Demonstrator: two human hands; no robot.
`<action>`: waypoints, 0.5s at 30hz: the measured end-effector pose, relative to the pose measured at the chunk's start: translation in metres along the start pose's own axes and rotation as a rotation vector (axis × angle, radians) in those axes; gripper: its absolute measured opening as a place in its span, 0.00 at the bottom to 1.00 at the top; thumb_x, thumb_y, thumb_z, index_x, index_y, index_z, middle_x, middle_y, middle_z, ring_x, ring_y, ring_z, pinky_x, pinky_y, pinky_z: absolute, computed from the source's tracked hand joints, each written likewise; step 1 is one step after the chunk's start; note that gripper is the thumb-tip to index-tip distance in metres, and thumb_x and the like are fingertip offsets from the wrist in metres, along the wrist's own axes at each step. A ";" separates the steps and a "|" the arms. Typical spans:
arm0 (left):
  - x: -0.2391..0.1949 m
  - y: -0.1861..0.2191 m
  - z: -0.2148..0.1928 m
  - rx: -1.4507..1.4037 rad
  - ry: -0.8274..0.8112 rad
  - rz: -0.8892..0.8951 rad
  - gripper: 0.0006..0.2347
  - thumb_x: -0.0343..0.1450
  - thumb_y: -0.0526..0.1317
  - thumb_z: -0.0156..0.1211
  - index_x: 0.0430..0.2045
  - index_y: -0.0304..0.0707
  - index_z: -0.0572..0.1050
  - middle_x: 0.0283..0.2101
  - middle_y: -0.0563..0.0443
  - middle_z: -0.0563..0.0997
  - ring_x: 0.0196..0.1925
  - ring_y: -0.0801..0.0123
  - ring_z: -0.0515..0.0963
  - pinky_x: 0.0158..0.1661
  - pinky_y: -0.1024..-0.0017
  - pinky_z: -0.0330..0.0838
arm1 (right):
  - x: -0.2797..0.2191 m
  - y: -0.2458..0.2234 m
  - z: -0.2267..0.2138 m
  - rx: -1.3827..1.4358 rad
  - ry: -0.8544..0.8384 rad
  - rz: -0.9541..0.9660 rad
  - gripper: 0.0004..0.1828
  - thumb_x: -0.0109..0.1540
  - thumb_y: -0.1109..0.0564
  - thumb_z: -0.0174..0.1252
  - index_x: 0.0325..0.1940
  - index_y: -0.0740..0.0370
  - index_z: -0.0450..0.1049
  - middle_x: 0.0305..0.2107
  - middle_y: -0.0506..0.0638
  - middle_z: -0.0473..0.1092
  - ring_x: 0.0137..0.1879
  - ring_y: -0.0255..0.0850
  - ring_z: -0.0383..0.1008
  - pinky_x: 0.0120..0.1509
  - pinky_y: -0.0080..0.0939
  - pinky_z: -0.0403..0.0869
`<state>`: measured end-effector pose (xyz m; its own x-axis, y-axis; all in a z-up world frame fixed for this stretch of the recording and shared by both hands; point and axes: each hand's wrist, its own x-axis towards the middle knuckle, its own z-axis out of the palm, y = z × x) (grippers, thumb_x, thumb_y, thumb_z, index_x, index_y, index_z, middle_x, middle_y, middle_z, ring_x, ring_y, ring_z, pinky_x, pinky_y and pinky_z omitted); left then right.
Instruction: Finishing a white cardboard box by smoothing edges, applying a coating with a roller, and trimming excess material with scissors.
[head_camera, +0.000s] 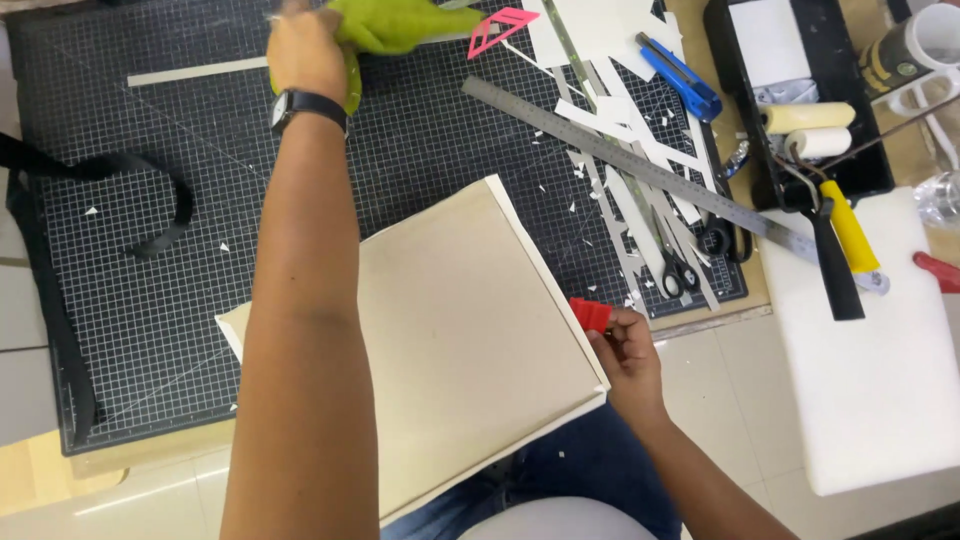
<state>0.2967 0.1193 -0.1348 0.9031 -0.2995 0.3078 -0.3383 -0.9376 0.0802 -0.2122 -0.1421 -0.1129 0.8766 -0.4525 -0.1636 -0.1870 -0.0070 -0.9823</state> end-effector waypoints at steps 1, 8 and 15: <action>-0.008 0.010 -0.022 -0.111 0.106 -0.053 0.10 0.60 0.32 0.71 0.32 0.44 0.82 0.36 0.40 0.72 0.38 0.46 0.71 0.24 0.52 0.80 | -0.002 -0.003 0.000 -0.022 -0.022 -0.045 0.13 0.66 0.64 0.55 0.56 0.65 0.67 0.46 0.55 0.77 0.53 0.40 0.78 0.58 0.36 0.76; -0.124 0.099 -0.124 -0.461 0.290 0.307 0.30 0.70 0.26 0.71 0.68 0.46 0.70 0.75 0.32 0.42 0.79 0.30 0.49 0.76 0.38 0.58 | -0.008 -0.014 -0.003 -0.018 -0.103 -0.179 0.16 0.66 0.67 0.55 0.58 0.65 0.77 0.49 0.55 0.78 0.57 0.44 0.79 0.67 0.40 0.77; -0.271 0.155 -0.146 -0.369 0.006 0.321 0.12 0.72 0.34 0.63 0.50 0.37 0.80 0.48 0.42 0.75 0.61 0.46 0.69 0.56 0.56 0.71 | -0.004 -0.022 -0.010 -0.142 -0.079 -0.608 0.09 0.60 0.73 0.62 0.44 0.72 0.80 0.43 0.64 0.80 0.53 0.60 0.81 0.58 0.55 0.78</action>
<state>-0.0388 0.0810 -0.0671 0.7366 -0.5613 0.3773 -0.6716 -0.6728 0.3103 -0.2157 -0.1496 -0.0896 0.8738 -0.2632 0.4089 0.3030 -0.3628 -0.8812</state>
